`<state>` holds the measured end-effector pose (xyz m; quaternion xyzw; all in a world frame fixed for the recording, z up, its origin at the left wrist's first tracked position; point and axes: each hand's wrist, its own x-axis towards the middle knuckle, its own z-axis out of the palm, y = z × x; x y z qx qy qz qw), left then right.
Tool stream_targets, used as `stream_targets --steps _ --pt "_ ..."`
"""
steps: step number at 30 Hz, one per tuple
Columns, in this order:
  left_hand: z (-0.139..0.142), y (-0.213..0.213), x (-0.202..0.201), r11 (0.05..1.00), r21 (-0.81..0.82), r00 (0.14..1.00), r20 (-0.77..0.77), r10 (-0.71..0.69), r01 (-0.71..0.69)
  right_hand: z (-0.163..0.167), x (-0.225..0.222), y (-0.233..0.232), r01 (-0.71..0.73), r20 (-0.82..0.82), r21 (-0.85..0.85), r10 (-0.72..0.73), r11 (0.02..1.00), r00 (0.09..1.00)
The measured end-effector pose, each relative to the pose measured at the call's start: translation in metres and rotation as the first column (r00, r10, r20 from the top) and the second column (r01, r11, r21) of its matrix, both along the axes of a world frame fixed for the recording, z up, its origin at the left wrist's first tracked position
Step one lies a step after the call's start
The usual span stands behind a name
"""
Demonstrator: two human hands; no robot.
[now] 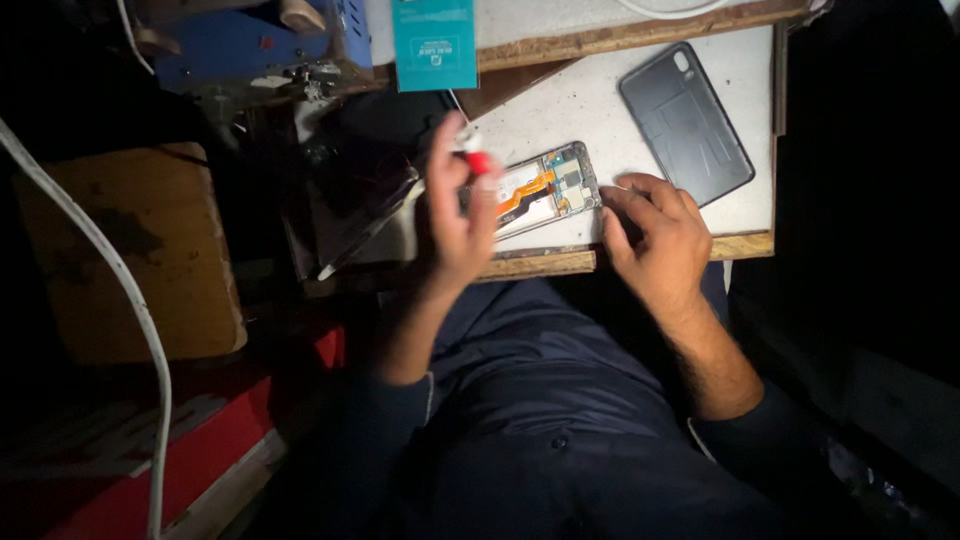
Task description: The person uses a red-handled screwdriver to tighten screws on a disassembled smartphone chassis, then wipes the interior with a white cloth. They place the back cover onto the phone and press the edges to secure it.
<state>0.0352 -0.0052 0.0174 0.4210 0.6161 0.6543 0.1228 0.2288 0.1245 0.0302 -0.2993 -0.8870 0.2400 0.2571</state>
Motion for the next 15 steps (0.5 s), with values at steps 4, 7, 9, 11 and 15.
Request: stream_targets --steps 4,7,9,11,15 --pt "0.023 -0.047 -0.019 0.953 -0.280 0.972 -0.231 0.046 -0.112 0.003 -0.001 -0.001 -0.004 0.009 0.016 0.004 1.000 1.000" --pt "0.038 -0.067 -0.023 0.872 -0.421 0.925 -0.369 0.085 -0.248 0.004 -0.001 -0.001 -0.009 0.018 0.030 0.009 1.000 1.000" --pt "0.045 -0.075 -0.023 0.834 -0.462 0.913 -0.393 0.112 -0.301 0.004 0.000 -0.001 -0.017 0.029 0.041 0.015 0.999 0.999" --pt "0.049 -0.082 -0.025 0.789 -0.517 0.901 -0.422 0.102 -0.332 0.004 0.001 -0.001 -0.022 0.020 0.037 0.021 0.999 1.000" --pt "0.043 -0.089 -0.026 0.817 -0.463 0.837 -0.546 0.042 -0.343 0.002 0.003 -0.001 -0.043 0.004 0.041 0.043 0.998 0.999"
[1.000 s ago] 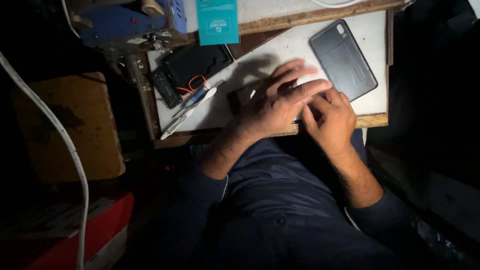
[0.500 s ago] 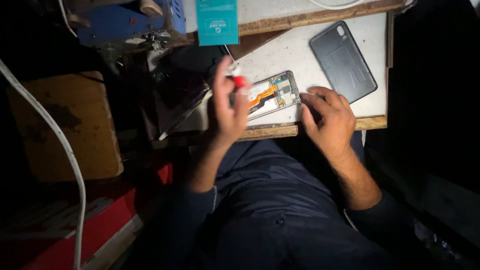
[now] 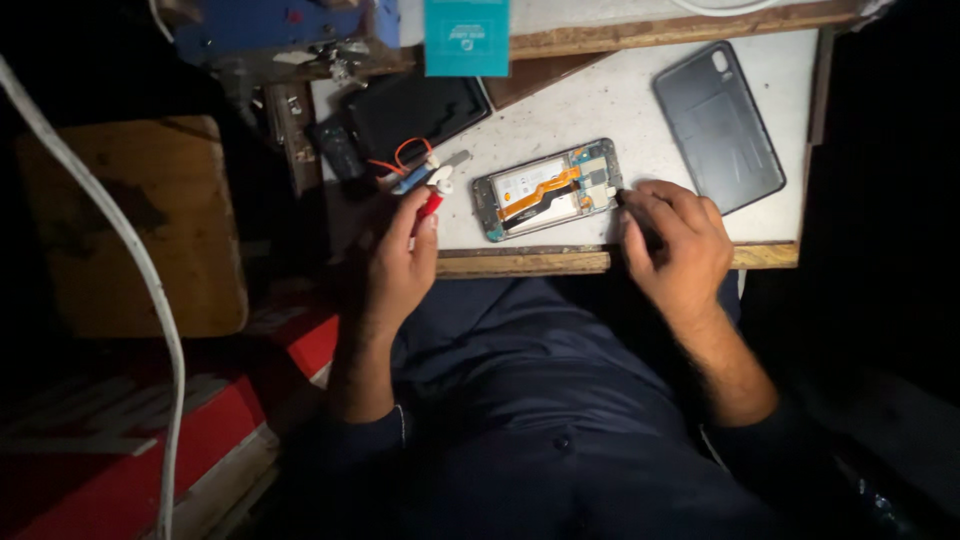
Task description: The person uses a red-handled screwdriver to tighten screws on a disassembled smartphone chassis, then wipes the interior with a white cloth. They place the back cover onto the phone and press the edges to secure it.
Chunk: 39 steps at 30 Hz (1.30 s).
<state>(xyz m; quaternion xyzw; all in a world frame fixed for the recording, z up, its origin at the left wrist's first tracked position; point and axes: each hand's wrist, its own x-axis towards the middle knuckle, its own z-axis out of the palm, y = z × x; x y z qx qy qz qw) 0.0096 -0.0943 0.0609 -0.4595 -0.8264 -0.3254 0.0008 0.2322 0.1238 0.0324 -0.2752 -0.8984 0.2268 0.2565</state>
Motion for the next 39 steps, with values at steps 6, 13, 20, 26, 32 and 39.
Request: stream_targets --steps 6,13,20,26,32,39 --pt "-0.031 0.022 0.025 1.000 -0.009 0.966 0.256 -0.019 0.022 -0.001 0.002 0.001 -0.023 -0.008 -0.009 0.023 1.000 1.000" --pt "-0.028 0.053 0.030 0.982 -0.190 0.953 0.296 0.068 -0.011 0.001 0.001 -0.012 -0.092 0.080 0.021 0.090 0.996 0.993" --pt "-0.016 0.061 0.019 0.963 -0.263 0.926 0.376 0.041 0.064 -0.001 -0.008 -0.032 -0.122 0.174 0.122 0.100 0.985 0.980" --pt "-0.017 0.059 0.017 0.963 -0.252 0.934 0.358 0.004 0.093 -0.002 -0.013 -0.033 -0.108 0.254 0.131 0.072 0.986 0.965" --pt "-0.012 0.062 0.017 0.961 -0.259 0.938 0.346 0.003 0.093 0.000 -0.014 -0.033 -0.094 0.259 0.104 0.064 0.990 0.964" --pt "-0.014 0.062 0.021 0.969 -0.235 0.924 0.382 0.017 0.080 -0.001 -0.014 -0.033 -0.089 0.260 0.103 0.059 0.991 0.964"
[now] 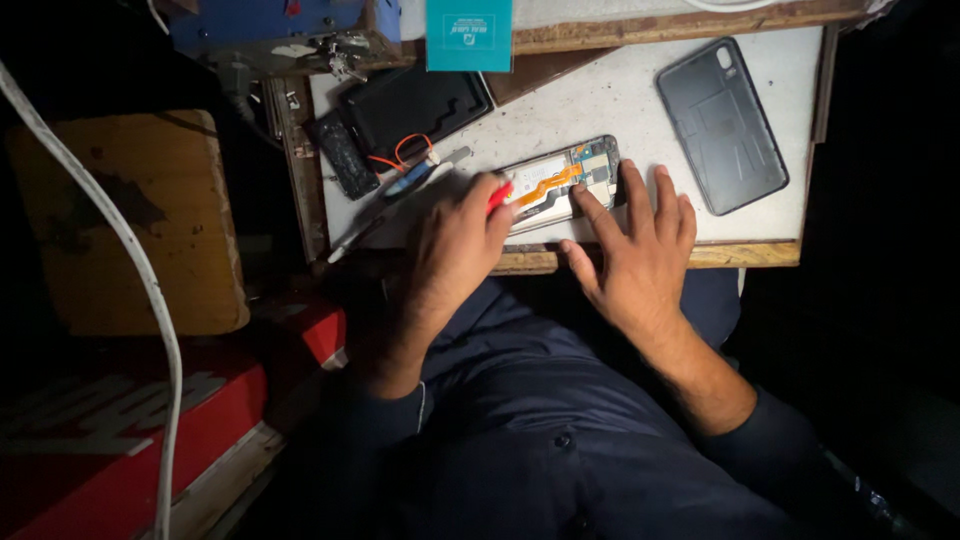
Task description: The person uses a red-handled screwdriver to tighten screws on a disassembled smartphone chassis, then wipes the interior with a white cloth. They place the back cover onto the phone and press the edges to secure it.
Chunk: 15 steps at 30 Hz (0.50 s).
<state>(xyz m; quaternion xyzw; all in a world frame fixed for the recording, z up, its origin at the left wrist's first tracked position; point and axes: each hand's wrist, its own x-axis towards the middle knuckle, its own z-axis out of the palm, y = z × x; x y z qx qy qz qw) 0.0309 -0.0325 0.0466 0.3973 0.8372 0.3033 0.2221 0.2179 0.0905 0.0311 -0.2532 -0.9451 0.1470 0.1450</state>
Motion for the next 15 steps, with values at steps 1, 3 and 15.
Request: stream_targets --steps 1,3,15 --pt "-0.001 0.004 -0.001 0.998 0.059 0.998 -0.065 -0.025 0.028 -0.001 0.000 0.000 0.007 -0.004 0.002 -0.007 1.000 1.000" --pt "-0.003 0.018 -0.007 0.982 0.165 0.979 -0.198 -0.056 0.090 -0.002 -0.001 0.000 0.012 -0.015 0.000 -0.012 1.000 1.000" --pt "-0.004 0.033 -0.001 0.972 0.156 0.968 -0.206 -0.142 0.176 0.004 0.000 0.002 -0.032 -0.046 -0.019 0.031 0.999 0.998"
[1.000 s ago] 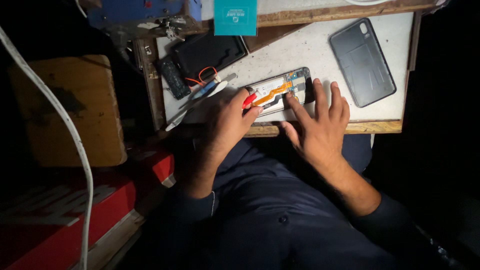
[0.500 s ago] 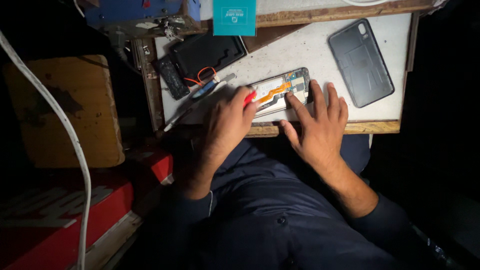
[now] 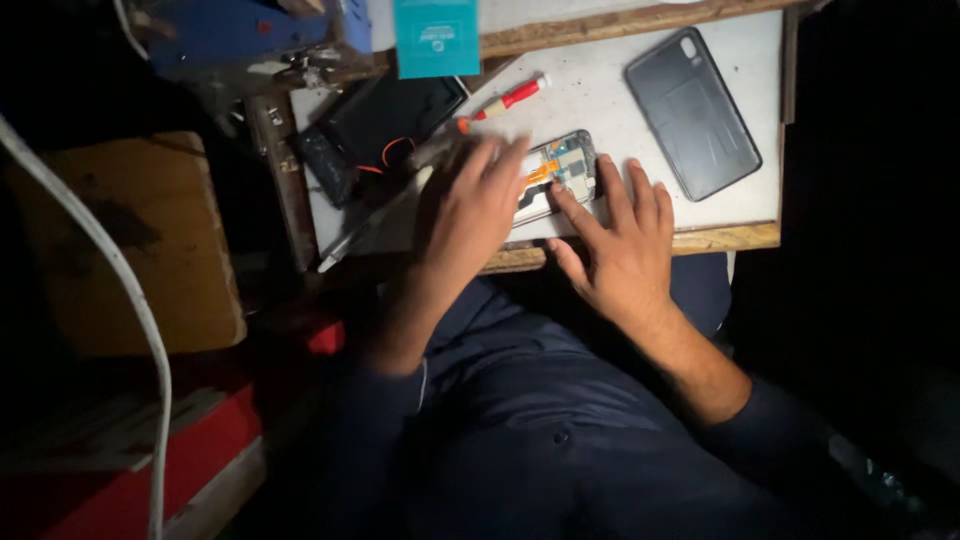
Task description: The person uses a red-handled screwdriver to tighten screws on a disassembled smartphone chassis, then wipes the interior with a white cloth. They place the back cover onto the phone and press the edges to secure it.
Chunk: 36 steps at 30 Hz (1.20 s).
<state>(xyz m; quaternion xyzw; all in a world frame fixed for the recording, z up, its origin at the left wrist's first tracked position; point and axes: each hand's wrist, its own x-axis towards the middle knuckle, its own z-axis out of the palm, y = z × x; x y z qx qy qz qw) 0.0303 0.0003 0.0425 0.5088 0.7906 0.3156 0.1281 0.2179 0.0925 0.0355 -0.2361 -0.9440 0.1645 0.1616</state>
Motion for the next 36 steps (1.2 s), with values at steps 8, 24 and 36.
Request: stream_targets --steps 8,24,36 --pt "0.010 -0.035 0.003 0.993 -0.048 0.969 -0.216 -0.118 0.110 0.003 0.017 0.002 0.052 -0.079 -0.201 -0.069 0.978 0.994" --pt "-0.007 -0.014 0.062 0.974 0.227 0.953 0.297 -0.050 -0.020 0.014 -0.028 0.028 -0.085 -0.081 -0.107 0.076 0.991 0.994" --pt "-0.017 -0.021 -0.003 0.977 0.070 0.980 0.041 0.197 -0.200 0.043 -0.031 0.066 -0.361 -0.022 -0.176 0.362 0.916 0.932"
